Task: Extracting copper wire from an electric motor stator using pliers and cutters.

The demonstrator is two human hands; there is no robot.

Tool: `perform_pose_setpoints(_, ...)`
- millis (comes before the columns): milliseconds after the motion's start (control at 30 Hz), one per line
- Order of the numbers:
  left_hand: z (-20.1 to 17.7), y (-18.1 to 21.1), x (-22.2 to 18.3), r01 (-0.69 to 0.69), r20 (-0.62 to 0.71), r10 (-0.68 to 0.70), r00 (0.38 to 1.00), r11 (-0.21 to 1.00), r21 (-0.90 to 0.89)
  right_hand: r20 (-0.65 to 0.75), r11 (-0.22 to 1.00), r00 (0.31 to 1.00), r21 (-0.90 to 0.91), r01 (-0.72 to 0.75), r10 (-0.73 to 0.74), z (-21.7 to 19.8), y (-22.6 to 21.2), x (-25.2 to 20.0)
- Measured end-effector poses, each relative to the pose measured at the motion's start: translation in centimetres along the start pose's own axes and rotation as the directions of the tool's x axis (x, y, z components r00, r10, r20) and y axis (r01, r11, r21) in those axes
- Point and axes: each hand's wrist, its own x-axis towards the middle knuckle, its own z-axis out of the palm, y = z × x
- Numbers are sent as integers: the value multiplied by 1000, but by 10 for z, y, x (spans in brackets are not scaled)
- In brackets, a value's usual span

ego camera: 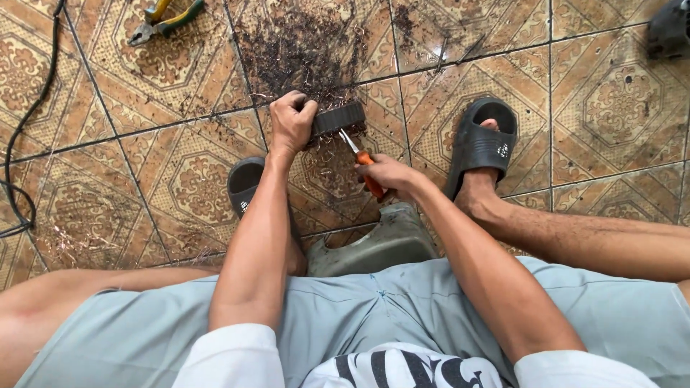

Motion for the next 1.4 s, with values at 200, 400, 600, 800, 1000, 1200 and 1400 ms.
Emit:
perform_pose_setpoints(200,13,-29,7,37,-4,-37,999,999,-34,63,999,998,45,-8,5,8,-6,11)
perform_pose_setpoints(400,11,-32,7,50,-9,-50,999,998,-26,-3,991,999,127,43,-43,23,-60,-27)
perform_pose_setpoints(600,5,-18,5,43,-41,-43,998,999,-9,-169,479,886,-875,67,-432,46,29,52)
perform_pose_setpoints(800,6,-22,7,85,-100,-82,992,996,28,-155,46,318,-944,-326,-935,68,1,13)
perform_pose_setpoints(1000,-6,11,11,45,-50,-43,998,999,28,-208,392,832,-920,12,-515,66,-8,5)
perform_pose_setpoints(1200,-7,7,12,34,-24,-33,999,999,33,-25,887,984,-437,150,-179,46,-39,-14)
perform_pose_setpoints(1400,-9,9,9,29,-45,-29,999,1000,-2,135,955,988,293,37,-79,36,-29,-9)
